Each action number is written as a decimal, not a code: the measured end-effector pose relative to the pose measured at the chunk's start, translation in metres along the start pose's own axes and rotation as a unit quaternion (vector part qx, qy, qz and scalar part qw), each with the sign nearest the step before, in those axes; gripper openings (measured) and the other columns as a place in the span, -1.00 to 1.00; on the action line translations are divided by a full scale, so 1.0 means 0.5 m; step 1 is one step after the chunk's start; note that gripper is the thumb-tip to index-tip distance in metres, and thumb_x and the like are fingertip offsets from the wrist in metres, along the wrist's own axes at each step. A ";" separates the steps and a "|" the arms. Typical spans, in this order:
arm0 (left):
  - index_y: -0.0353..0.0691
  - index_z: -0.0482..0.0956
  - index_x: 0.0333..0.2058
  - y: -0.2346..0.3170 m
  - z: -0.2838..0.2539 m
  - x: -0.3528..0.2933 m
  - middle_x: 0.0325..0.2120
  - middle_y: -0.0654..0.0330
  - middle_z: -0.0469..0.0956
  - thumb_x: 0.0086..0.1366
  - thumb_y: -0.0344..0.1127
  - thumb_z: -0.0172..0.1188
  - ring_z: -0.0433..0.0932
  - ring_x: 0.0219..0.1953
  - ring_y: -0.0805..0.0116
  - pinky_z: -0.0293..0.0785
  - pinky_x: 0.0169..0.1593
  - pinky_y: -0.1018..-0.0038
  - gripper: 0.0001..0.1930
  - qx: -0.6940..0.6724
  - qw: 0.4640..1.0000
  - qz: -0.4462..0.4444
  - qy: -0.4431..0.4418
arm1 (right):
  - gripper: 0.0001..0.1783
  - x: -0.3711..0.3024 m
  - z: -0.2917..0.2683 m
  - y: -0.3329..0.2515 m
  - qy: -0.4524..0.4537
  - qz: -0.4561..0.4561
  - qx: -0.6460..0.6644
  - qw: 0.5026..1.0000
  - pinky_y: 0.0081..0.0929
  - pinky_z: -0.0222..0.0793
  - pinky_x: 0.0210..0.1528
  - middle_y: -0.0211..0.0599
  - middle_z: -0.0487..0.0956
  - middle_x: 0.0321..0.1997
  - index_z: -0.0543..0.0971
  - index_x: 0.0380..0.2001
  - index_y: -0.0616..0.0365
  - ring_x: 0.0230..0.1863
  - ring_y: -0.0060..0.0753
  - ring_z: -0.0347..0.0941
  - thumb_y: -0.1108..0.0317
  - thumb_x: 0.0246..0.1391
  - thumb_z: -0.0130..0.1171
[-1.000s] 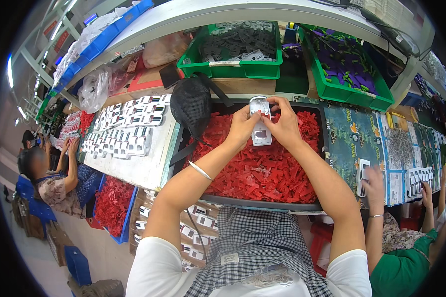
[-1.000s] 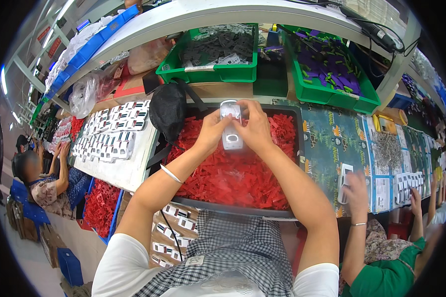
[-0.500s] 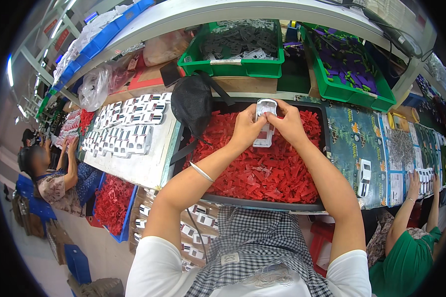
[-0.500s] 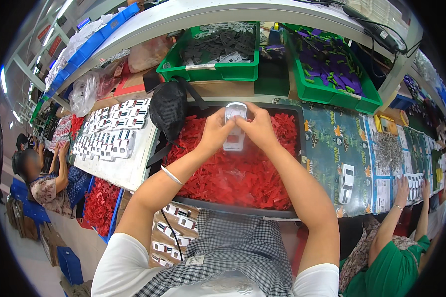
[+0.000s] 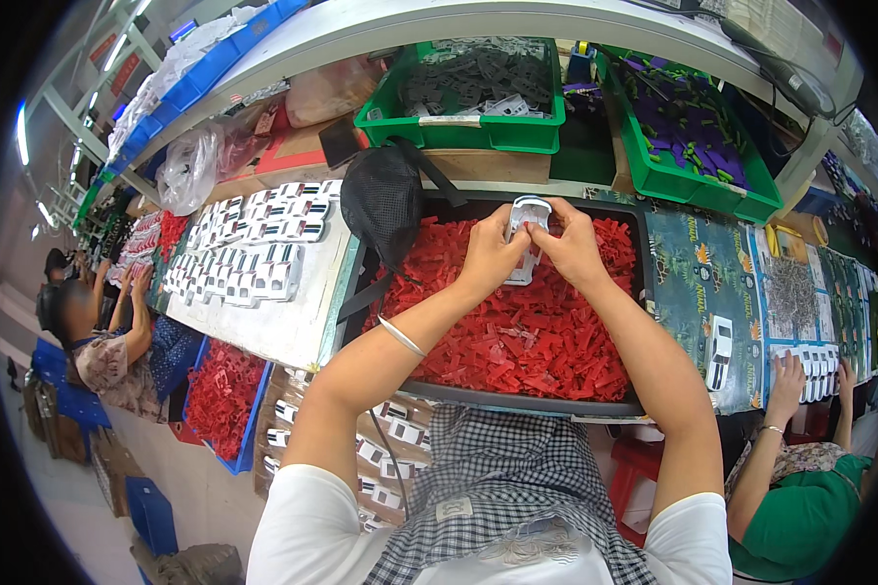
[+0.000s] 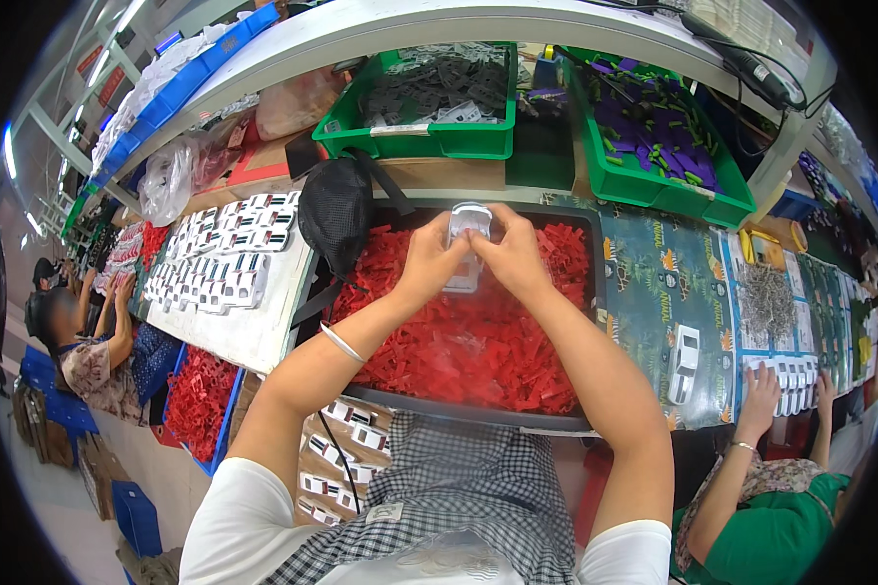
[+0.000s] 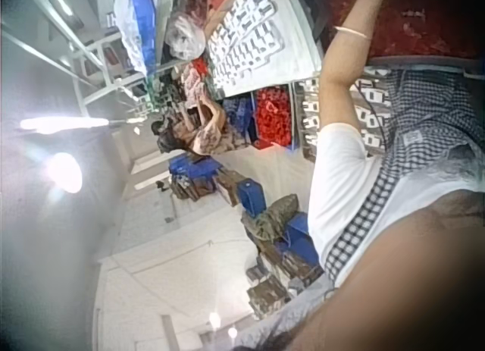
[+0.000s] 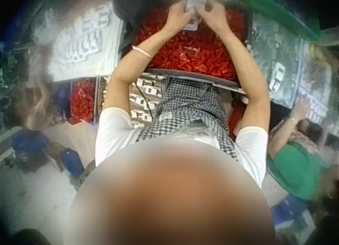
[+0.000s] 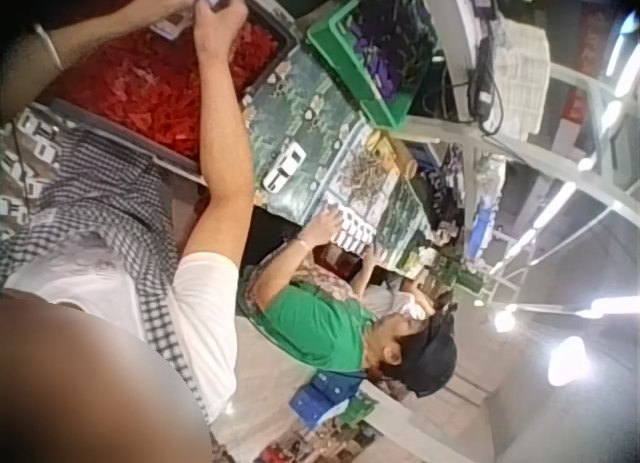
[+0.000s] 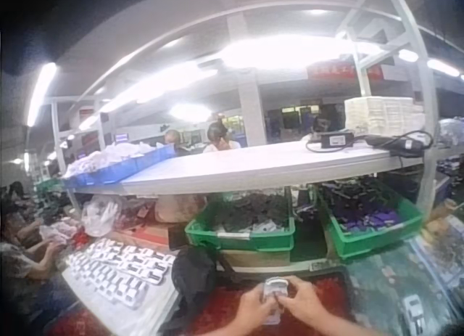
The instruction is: The person repeatedly takes a toy car body from the table, installs red plastic pieces into it by hand, and sets it down.
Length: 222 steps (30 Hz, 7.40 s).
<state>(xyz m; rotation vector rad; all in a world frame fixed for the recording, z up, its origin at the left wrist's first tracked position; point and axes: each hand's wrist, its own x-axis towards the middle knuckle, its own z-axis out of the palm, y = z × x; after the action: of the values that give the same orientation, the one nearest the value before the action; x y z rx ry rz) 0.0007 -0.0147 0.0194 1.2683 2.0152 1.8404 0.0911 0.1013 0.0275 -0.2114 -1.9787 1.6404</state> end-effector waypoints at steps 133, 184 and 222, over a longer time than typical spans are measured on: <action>-0.27 0.38 0.00 0.005 -0.093 0.002 -0.18 0.00 0.53 0.38 0.10 -0.32 0.55 -0.20 0.09 0.48 -0.05 0.20 -0.44 -0.560 0.796 -0.222 -0.060 | -0.76 -0.010 -0.007 -0.020 -0.251 -0.086 -0.357 0.896 -0.23 0.36 -0.14 -0.09 0.51 -0.21 0.53 -0.28 0.25 -0.14 -0.02 0.45 0.42 -0.08 0.23; -0.13 0.35 -0.06 -0.004 -0.039 -0.031 -0.19 0.26 0.41 0.34 -0.13 -0.21 0.41 -0.11 0.36 0.39 -0.01 0.19 -0.68 -0.520 0.796 -0.295 -0.094 | -0.83 -0.019 0.038 -0.031 0.030 -0.294 -0.456 0.840 -0.23 0.13 0.04 -0.34 0.48 -0.16 0.60 -0.50 0.04 -0.06 -0.17 0.32 0.41 -0.29 0.33; -0.28 0.50 -0.18 0.008 -0.033 -0.039 -0.35 0.28 0.50 0.32 -0.30 0.01 0.46 -0.33 0.56 0.42 -0.30 0.58 -0.79 -0.371 0.901 -0.219 -0.049 | -0.71 -0.023 0.052 -0.026 0.056 -0.283 -0.400 0.870 -0.27 0.19 -0.04 -0.26 0.46 -0.19 0.51 -0.41 0.13 -0.10 -0.16 0.35 0.45 -0.28 0.36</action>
<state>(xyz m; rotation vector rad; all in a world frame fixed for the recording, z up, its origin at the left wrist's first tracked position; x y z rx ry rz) 0.0051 -0.0404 0.0185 0.6072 1.1857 1.9451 0.0907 0.0706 0.0338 -0.0117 -2.2325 0.3850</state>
